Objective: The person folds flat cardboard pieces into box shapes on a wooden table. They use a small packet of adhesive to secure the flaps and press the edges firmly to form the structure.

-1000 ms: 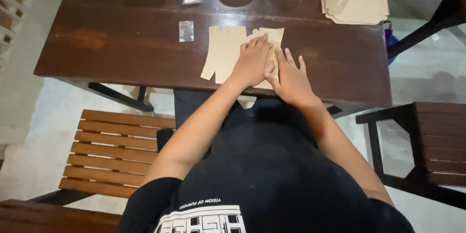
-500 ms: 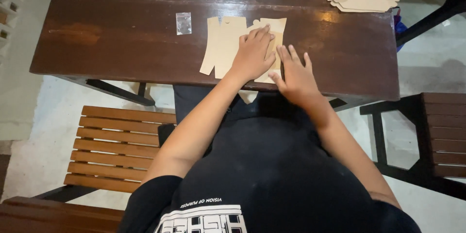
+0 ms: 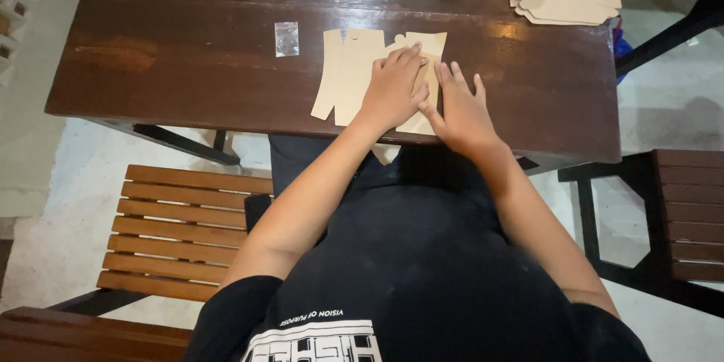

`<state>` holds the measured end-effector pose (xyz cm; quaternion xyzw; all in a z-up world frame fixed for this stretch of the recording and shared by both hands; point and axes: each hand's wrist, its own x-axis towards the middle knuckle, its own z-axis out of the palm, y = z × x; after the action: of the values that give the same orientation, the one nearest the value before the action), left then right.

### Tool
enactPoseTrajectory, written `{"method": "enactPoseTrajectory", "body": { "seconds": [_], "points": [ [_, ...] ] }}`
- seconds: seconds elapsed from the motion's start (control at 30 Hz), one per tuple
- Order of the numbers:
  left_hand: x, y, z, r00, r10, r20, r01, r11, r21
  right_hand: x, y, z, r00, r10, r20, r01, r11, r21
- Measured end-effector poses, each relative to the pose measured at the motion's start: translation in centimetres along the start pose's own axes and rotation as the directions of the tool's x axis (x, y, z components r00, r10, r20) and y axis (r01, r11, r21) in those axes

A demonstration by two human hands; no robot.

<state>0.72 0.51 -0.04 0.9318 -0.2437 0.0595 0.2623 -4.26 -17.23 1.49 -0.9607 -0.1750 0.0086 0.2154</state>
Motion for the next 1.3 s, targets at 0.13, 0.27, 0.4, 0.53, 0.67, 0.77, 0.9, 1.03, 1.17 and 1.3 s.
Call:
{"method": "enactPoseTrajectory", "body": {
  "seconds": [0.13,0.27,0.4,0.53,0.67,0.77,0.9,1.03,1.17,1.3],
  "points": [
    [0.0,0.3,-0.2,1.0,0.005,-0.02,-0.004,1.0,0.022,-2.5,-1.8,-0.3,1.0,0.018,0.0,-0.018,1.0,-0.018],
    [-0.1,0.5,-0.4,0.999,0.006,-0.038,-0.006,1.0,0.007,-4.2,-2.5,-0.3,1.0,0.02,0.014,-0.019,0.999,-0.042],
    [-0.1,0.6,-0.7,1.0,0.008,-0.029,-0.008,1.0,0.002,-3.6,-2.7,-0.6,0.997,0.049,0.051,-0.043,0.993,-0.112],
    [-0.1,0.5,-0.7,0.999,0.018,-0.033,-0.018,1.0,0.011,-1.1,-1.0,-0.4,0.997,0.056,0.057,-0.052,0.995,-0.083],
    [-0.1,0.6,-0.9,1.0,0.006,0.002,-0.006,1.0,-0.006,1.2,0.3,0.1,0.998,0.051,0.045,-0.046,0.994,-0.104],
    [-0.1,0.7,-1.0,1.0,-0.007,0.017,0.007,1.0,-0.01,1.6,0.0,-0.2,0.998,0.046,0.041,-0.042,0.995,-0.092],
    [-0.1,0.4,-0.6,1.0,0.006,-0.01,-0.006,1.0,0.003,0.9,-0.7,0.0,0.999,0.044,0.027,-0.043,0.998,-0.054],
    [-0.2,0.5,-0.6,0.999,0.02,-0.032,-0.02,1.0,0.02,-1.5,-2.8,-0.5,0.997,0.073,0.036,-0.072,0.996,-0.044],
    [-0.2,0.6,-0.6,0.999,0.01,-0.036,-0.01,1.0,0.016,-3.9,-4.0,-0.1,0.994,0.086,0.075,-0.076,0.989,-0.125],
    [-0.3,0.6,-0.6,0.999,0.01,-0.045,-0.009,1.0,0.022,-4.3,-3.3,0.8,0.998,0.063,0.019,-0.058,0.981,-0.187]
  ]
}}
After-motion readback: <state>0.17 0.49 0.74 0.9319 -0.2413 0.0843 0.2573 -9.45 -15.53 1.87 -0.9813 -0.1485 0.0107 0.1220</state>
